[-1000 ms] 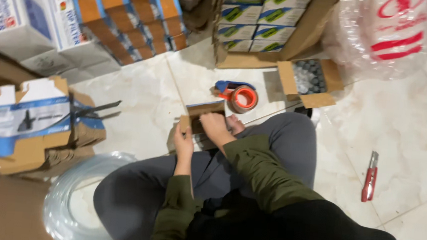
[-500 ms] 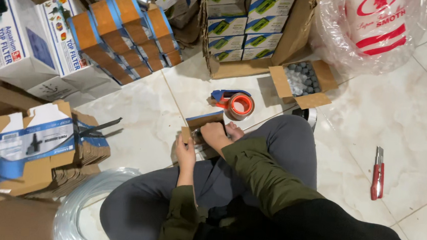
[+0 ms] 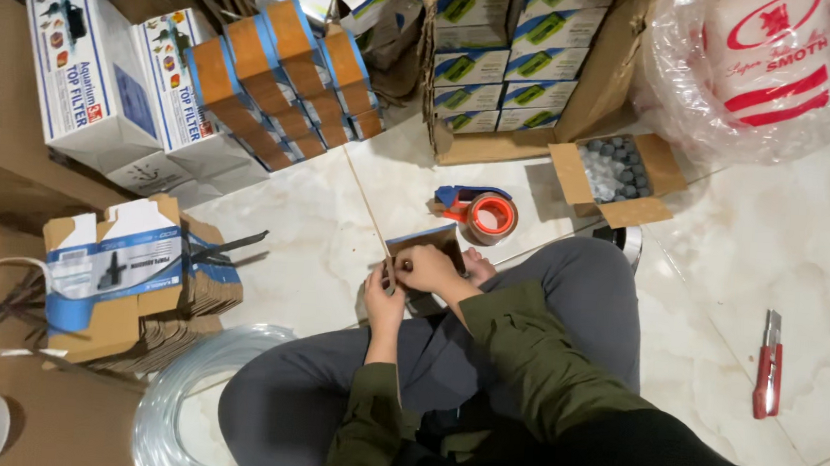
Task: The person sits on the floor and packs small items into cardboard boxes. They place a coiled clear tube and a small green device into a box, then seal it with a tape dispenser. The person repeats this process with another box, adding a small plastic bag and a green device before taping it shut.
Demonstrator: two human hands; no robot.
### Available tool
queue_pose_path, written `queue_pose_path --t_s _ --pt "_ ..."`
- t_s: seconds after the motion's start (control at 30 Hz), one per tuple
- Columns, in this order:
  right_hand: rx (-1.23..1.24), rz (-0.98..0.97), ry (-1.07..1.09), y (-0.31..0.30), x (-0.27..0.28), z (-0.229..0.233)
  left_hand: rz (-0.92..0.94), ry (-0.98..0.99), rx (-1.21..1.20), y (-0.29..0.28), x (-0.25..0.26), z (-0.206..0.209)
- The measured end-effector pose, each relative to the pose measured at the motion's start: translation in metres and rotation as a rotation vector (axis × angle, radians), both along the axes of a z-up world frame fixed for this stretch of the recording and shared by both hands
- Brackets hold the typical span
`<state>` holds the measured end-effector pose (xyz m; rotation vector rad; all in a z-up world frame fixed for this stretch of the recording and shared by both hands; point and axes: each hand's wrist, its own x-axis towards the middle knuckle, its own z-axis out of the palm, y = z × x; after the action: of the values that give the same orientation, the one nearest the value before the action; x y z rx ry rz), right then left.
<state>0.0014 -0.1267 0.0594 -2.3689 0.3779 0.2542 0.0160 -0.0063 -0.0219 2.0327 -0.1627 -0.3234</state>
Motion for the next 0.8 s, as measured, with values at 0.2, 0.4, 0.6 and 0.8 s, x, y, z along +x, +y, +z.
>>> queue_pose_path --t_s 0.2,0.4,0.6,0.8 --pt "0.151 0.139 0.074 -0.017 0.014 -0.062 -0.032 0.026 -0.001 0.0 -0.005 0.018" --pt "0.193 0.363 0.218 -0.038 0.038 -0.142 -0.017 0.036 -0.012 0.004 0.006 -0.028" --pt "-0.117 0.277 0.281 -0.02 0.033 -0.093 -0.044 0.173 -0.085 0.001 -0.006 0.026" --pt "-0.305 0.287 0.206 -0.013 0.028 -0.095 -0.079 0.138 -0.05 0.0 -0.002 0.003"
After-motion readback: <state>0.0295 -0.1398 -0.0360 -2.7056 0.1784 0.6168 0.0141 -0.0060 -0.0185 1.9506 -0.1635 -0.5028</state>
